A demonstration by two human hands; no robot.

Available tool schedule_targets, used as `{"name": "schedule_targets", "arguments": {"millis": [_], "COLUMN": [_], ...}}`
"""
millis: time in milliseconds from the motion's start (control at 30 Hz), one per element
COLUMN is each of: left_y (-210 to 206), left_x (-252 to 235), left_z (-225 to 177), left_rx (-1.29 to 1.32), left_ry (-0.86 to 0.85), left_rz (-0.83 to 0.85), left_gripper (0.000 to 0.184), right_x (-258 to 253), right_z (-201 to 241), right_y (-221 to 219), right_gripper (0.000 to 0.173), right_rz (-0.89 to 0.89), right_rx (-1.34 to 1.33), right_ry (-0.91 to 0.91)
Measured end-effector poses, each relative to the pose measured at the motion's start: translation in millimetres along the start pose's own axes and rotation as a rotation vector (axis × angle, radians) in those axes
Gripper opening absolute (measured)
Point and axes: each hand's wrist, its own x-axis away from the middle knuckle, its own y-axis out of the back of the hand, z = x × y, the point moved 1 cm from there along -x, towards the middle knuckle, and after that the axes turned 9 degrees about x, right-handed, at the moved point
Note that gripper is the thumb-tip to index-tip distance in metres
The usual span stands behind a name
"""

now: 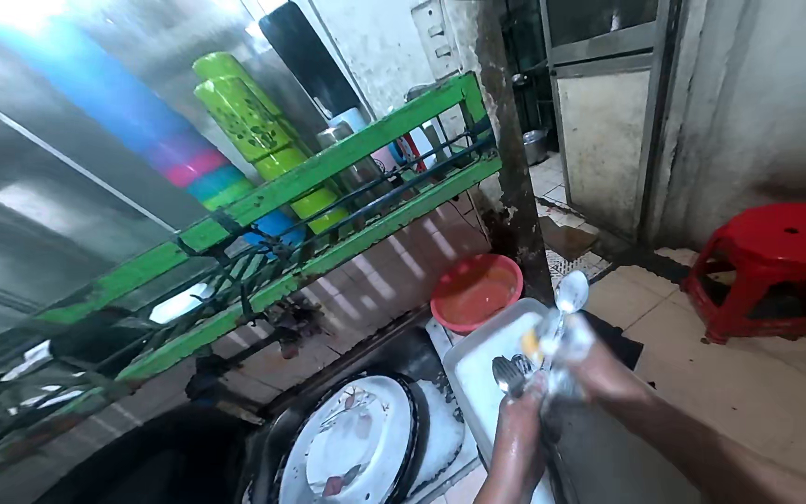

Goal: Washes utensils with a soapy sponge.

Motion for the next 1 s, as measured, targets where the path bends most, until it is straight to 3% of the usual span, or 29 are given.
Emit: {"name": "schedule_targets", "arguments": {"millis": [67, 167, 200, 300, 400, 567, 667, 767, 867, 933, 1000], "left_y": [-0.6, 7.0, 9.7, 16.8, 13.0, 21.2, 28.7, 18.0, -2.0, -5.4, -11.9], "left_x": [1.4, 1.1, 1.1, -1.8, 2.2, -7.0, -19.3, -28.3, -26.4, -28.5, -28.1], "left_z": [0.4, 4.6, 2.7, -3.2, -7.2, -20.0, -37.2, -45.1, -44.7, -34.5, -32.0], "left_rx": [-0.035, -0.052, -0.03, 0.12, 0.113, 0.309, 0.182, -0.495, -1.138, -1.262, -1.322], "left_ry": [-0.006, 0.013, 0.005, -0.054, -0.063, -0.045, -0.144, -0.221, -0.304, -0.408, -0.438], "left_rz": [-0.004, 0.022, 0.016, 0.045, 0.087, 0.034, -0.052, -0.141, -0.096, -0.086, -0.041], "left_gripper": [0.024, 0.012, 0.016, 0.021, 0.02, 0.023, 0.021, 0.024, 0.04, 0.056, 0.052], "right_x": [8.1, -6.0, -12.1, -12.3, 5.4, 12.9, 8.9, 11.8, 22.5, 26.7, 23.1], "right_z": [7.4, 9.3, 11.3, 14.6, 11.4, -13.6, -8.7, 26.5, 47.0, 44.8, 28.1], "right_y": [-5.6, 18.4, 29.2, 40.7, 15.1, 11.3, 29.6, 36.6, 26.8, 14.4, 9.1], "right_gripper": [0.048, 0.037, 0.035, 0.034, 0.028, 0.041, 0.04, 0.043, 0.046, 0.042, 0.037], "right_rz": [0.069, 0.109, 0.167, 0.448, 0.777, 1.028, 0.839, 0.387, 0.271, 0.182, 0.04], "right_rx": [0.123, 0.277, 0.339, 0.52, 0.651, 0.708, 0.65, 0.305, -0.041, -0.006, -0.005], "right_ry": [-0.013, 0.024, 0.006, -0.05, 0.1, 0.107, 0.021, -0.11, 0.004, 0.095, 0.087]}}
